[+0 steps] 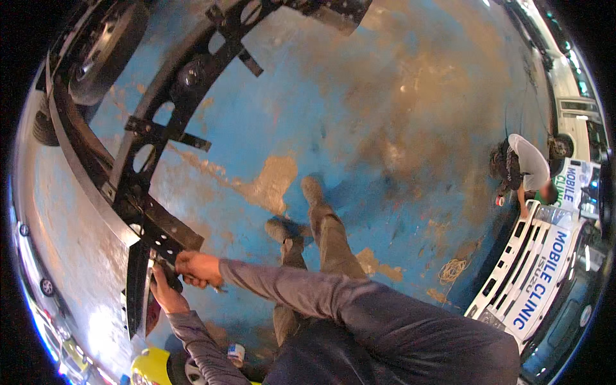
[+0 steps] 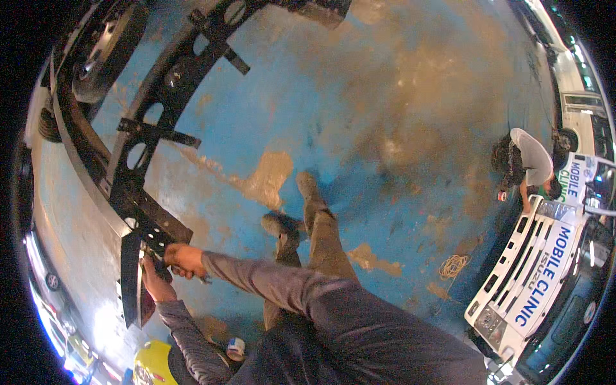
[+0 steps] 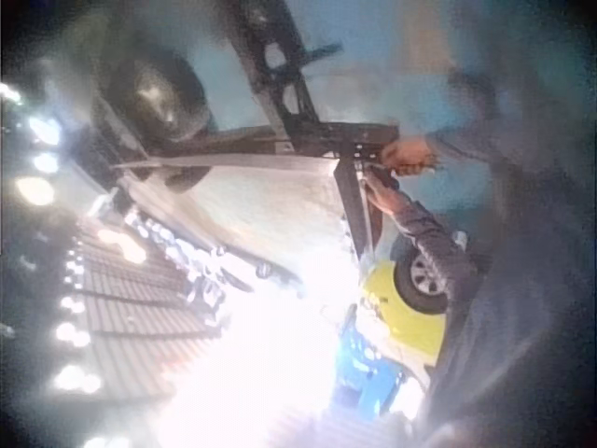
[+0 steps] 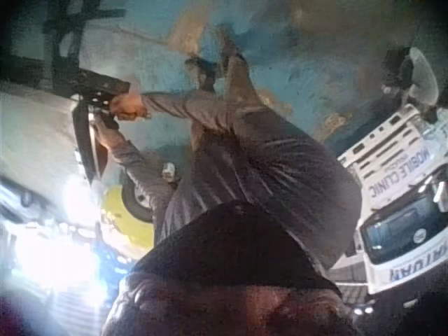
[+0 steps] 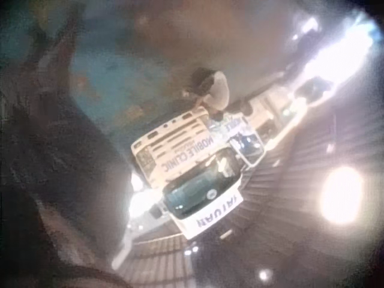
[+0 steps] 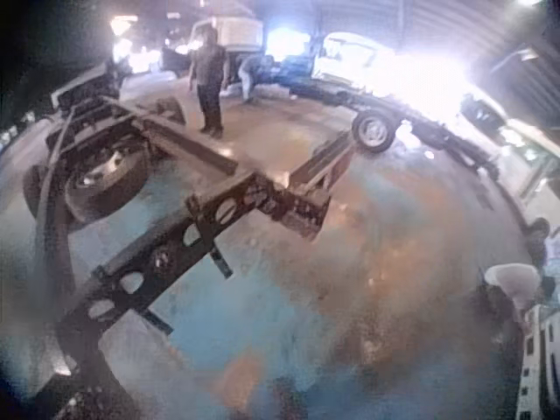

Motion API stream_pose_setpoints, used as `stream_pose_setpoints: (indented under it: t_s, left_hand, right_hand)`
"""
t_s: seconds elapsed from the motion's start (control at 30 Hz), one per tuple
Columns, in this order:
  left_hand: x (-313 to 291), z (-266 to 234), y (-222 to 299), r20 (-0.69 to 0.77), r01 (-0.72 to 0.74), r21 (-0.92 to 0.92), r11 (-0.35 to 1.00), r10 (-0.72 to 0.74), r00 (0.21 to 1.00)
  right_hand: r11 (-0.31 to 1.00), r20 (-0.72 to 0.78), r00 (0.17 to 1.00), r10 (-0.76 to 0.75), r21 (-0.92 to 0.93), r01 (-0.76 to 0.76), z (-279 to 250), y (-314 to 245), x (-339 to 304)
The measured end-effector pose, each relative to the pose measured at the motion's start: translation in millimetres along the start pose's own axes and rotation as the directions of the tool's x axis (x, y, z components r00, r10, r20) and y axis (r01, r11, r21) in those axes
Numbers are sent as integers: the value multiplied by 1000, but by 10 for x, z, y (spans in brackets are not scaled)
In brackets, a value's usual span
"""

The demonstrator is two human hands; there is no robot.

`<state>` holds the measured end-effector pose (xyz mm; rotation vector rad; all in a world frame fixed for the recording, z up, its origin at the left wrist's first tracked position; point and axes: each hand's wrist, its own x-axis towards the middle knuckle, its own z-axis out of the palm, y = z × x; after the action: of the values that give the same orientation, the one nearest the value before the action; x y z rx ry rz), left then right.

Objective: The person uses a wrench to tighten bolts on a metal vehicle frame in a workshop. They move around the frame, adjusting and securing multiple fasteners on different sections while other vehicles are visible in the background.

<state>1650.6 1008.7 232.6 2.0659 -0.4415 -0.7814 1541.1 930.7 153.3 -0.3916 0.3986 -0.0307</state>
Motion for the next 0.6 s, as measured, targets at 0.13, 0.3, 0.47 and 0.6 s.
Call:
stream_pose_setpoints:
  t_s: [0.13,0.3,0.47,0.6]
  left_hand:
    - [-9,134,92,58,40,-153,987,-31,998]
    - [313,67,-233,32,57,-85,995,-55,998]
    - [218,93,-137,-36,-76,23,997,76,996]
    - [204,104,-96,47,-73,-95,993,78,996]
  right_hand:
    - [970,-247,960,-129,-233,71,96,-367,-417]
    - [905,-136,975,-178,-410,109,-185,-318,-35]
    - [855,72,978,-198,-475,208,-365,-495,380]
    - [763,65,942,-331,-569,307,-232,-540,436]
